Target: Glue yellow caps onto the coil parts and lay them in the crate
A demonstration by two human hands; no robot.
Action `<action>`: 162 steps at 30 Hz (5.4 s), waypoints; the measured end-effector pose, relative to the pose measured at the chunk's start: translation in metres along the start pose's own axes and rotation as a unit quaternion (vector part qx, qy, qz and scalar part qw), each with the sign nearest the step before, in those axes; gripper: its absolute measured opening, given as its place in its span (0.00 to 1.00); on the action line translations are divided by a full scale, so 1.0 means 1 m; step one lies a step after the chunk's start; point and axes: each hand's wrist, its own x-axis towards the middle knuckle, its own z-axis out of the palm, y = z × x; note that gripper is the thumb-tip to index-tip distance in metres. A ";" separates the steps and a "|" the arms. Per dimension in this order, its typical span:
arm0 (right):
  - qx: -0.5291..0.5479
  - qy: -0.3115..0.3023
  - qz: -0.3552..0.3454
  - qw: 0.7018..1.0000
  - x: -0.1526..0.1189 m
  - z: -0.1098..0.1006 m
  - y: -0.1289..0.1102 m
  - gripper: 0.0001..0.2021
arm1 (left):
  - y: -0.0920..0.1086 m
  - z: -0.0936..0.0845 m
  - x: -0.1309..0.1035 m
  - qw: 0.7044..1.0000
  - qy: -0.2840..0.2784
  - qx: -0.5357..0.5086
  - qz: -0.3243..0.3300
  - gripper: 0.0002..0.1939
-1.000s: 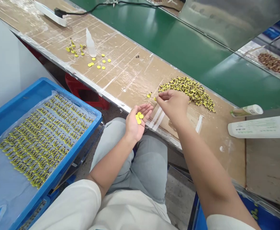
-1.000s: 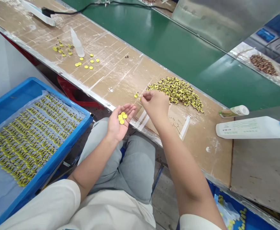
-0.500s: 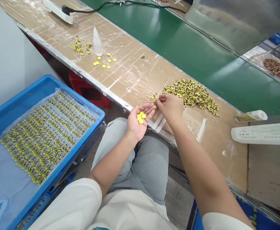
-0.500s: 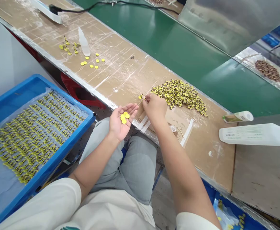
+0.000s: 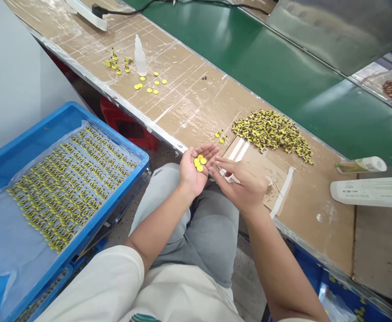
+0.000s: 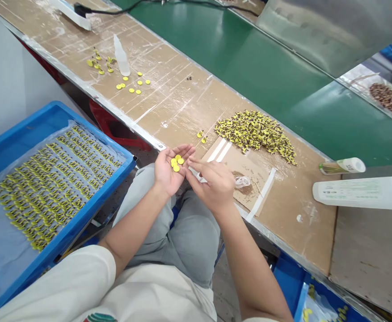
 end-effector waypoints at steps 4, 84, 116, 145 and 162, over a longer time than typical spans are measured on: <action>-0.003 -0.056 -0.021 0.998 -0.007 0.007 -0.001 0.11 | -0.004 0.003 -0.004 1.000 -0.013 0.025 -0.007 0.21; -0.231 -0.122 0.104 0.960 -0.006 -0.077 0.192 0.14 | -0.030 0.011 -0.008 0.990 -0.092 0.072 -0.078 0.09; -0.080 0.341 0.248 0.903 -0.086 -0.038 0.077 0.12 | -0.042 0.019 -0.012 0.987 -0.056 0.094 -0.113 0.11; -0.167 0.308 0.236 0.907 -0.087 -0.033 0.087 0.12 | -0.040 0.015 -0.010 0.984 -0.069 0.125 -0.102 0.10; -0.162 0.293 0.161 0.929 -0.091 -0.035 0.095 0.07 | -0.040 0.014 -0.010 0.985 -0.077 0.111 -0.106 0.11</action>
